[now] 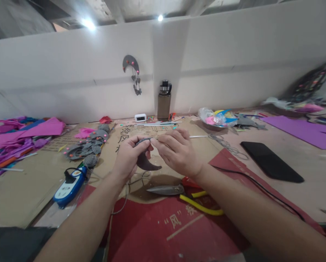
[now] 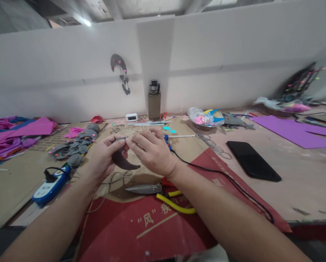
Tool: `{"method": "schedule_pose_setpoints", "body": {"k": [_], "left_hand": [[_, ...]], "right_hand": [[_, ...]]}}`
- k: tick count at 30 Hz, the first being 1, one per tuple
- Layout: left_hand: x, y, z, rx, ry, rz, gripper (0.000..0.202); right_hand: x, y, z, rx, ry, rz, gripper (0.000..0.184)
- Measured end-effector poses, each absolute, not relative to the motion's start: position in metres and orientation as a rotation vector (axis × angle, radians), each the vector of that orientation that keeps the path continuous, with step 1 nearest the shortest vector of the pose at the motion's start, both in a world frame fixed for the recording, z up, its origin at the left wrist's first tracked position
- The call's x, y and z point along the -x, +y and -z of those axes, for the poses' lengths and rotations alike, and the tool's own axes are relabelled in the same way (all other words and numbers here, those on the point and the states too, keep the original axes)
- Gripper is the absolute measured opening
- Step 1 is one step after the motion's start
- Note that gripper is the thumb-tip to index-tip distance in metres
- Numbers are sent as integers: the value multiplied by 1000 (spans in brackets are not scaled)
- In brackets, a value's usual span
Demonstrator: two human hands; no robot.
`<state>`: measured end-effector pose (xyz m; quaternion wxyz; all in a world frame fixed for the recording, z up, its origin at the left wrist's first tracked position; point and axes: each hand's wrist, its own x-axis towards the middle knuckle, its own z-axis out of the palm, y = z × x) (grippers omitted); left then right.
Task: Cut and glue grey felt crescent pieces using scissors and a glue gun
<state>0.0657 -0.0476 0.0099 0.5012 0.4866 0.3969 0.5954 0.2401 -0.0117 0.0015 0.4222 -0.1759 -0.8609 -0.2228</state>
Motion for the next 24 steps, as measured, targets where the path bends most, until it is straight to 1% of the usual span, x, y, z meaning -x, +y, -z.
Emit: {"method": "schedule_pose_setpoints", "body": {"k": [3,6,10,13,15,20,24], "left_hand": [[-64,-48,-14,-1102,915,-1454,19],[-62,-48,-14,-1106,949,-1481,21],[-62,-49,-11,-1267,1064,-1545,21],[-64,-52,-10,-1440,1215,-1540,20],[-66,-54,-10,-1514,1290,-1527,20],[-68,-57,-10,-1631,1335,-1543,19],[-69,-56,-8,-1531,1240,-1511,22]], "right_hand": [[-241,-12,0,448,-2175,489,24],[-239,-15,-1,496,-2128,306,19],[-232,-18,-4,661,-1896,-197,13],[-227,-18,-6,715,-1757,-609,18],[-224,-17,-6,701,-1715,-780,20],[-218,-16,-4,632,-1680,-976,21],[-214,-16,-3,622,-1632,-1081,17]]}}
